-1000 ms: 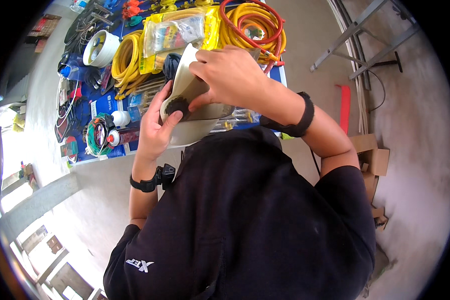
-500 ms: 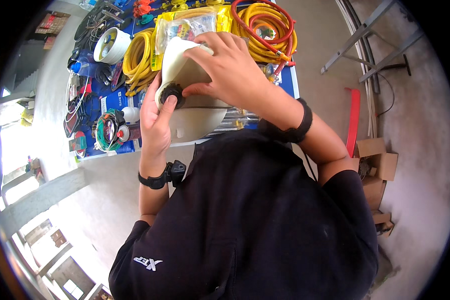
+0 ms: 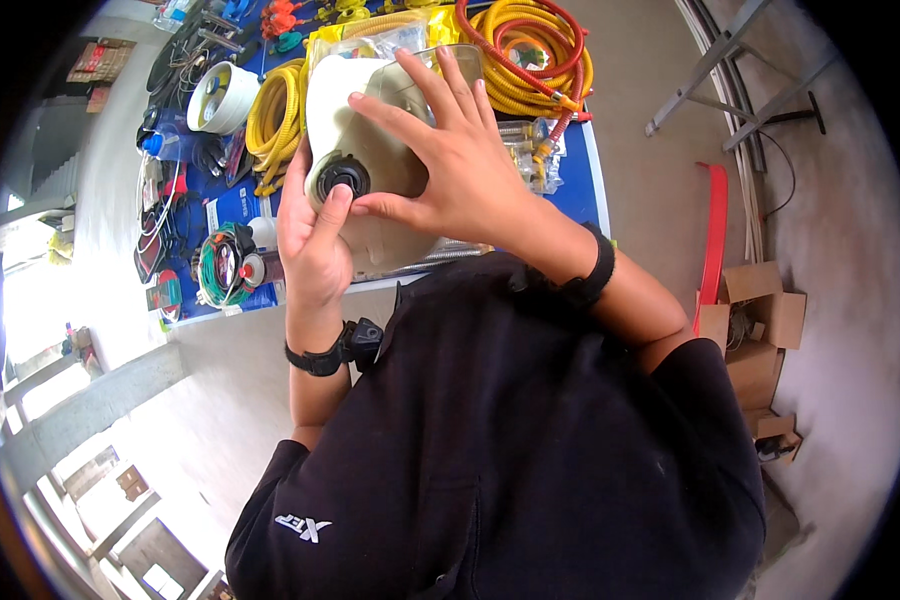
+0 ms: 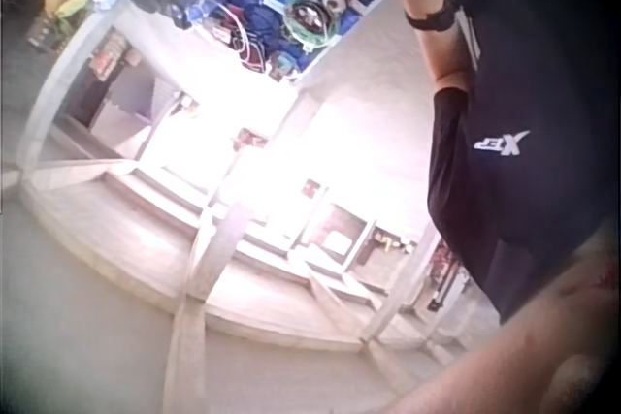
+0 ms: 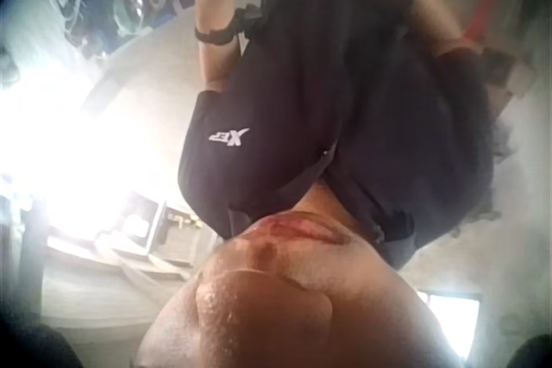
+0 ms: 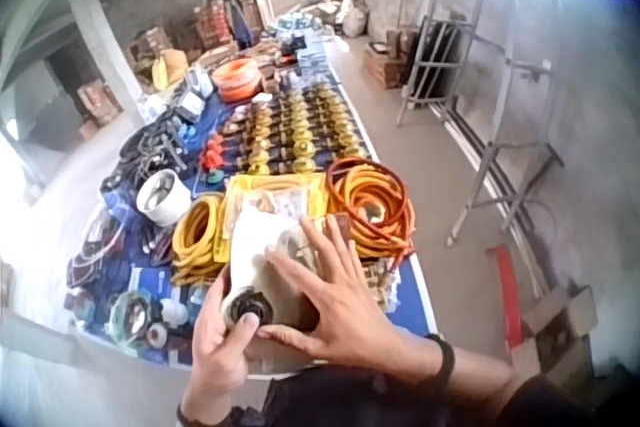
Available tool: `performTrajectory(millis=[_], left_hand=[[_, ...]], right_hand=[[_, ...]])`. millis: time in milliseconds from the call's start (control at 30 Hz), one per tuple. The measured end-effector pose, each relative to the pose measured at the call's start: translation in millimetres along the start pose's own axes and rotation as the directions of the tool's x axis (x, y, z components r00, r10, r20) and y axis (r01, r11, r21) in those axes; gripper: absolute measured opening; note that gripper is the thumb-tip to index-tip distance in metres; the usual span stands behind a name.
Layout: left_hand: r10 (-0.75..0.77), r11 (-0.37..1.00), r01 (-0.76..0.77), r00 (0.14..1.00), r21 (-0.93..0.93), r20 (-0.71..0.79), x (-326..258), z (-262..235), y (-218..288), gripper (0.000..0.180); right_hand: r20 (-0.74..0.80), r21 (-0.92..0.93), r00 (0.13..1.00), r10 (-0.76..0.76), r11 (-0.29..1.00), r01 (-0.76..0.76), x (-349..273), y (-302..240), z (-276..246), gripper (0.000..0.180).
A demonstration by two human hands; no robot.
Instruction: The person cleans a white safety helmet using a blue cloth. They wipe the exterior shell, then the interior padding and straps, and finally the clear visor. The person also rotates the adjustment knob on the back of the helmet.
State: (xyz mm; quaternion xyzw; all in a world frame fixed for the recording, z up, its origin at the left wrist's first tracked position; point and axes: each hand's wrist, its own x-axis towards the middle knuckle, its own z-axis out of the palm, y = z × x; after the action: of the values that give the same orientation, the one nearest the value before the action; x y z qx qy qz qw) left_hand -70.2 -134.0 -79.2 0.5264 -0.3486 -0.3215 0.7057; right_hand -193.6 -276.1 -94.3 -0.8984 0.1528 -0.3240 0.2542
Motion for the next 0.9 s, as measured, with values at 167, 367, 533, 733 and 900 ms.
performTrajectory(millis=[167,367,533,733,900], left_hand=[[0.016,0.998,-0.018,1.0,0.067,0.017,-1.9,-9.0,-17.0,0.064],[0.034,0.999,-0.033,0.996,0.021,-0.085,-4.4,-9.1,-10.3,0.068],[0.163,0.987,-0.162,0.973,0.023,-0.164,4.1,1.1,4.8,0.075],[0.329,0.944,-0.318,0.929,0.087,-0.171,14.9,13.4,23.8,0.076],[0.356,0.934,-0.354,0.917,0.044,-0.179,15.4,22.9,39.5,0.072]], right_hand=[[-0.008,-0.004,0.998,0.055,0.998,-0.055,-1.8,2.6,-8.7,0.1],[-0.035,0.126,0.964,0.265,0.958,-0.259,-26.5,23.0,-13.2,0.115],[0.68,0.49,0.63,0.375,0.407,-0.771,-27.8,41.1,-22.3,0.103],[0.551,0.713,0.821,0.151,0.427,-0.557,-21.1,34.8,-6.0,0.095],[0.229,0.86,0.958,0.17,0.427,-0.281,18.4,15.7,-9.5,0.097]])
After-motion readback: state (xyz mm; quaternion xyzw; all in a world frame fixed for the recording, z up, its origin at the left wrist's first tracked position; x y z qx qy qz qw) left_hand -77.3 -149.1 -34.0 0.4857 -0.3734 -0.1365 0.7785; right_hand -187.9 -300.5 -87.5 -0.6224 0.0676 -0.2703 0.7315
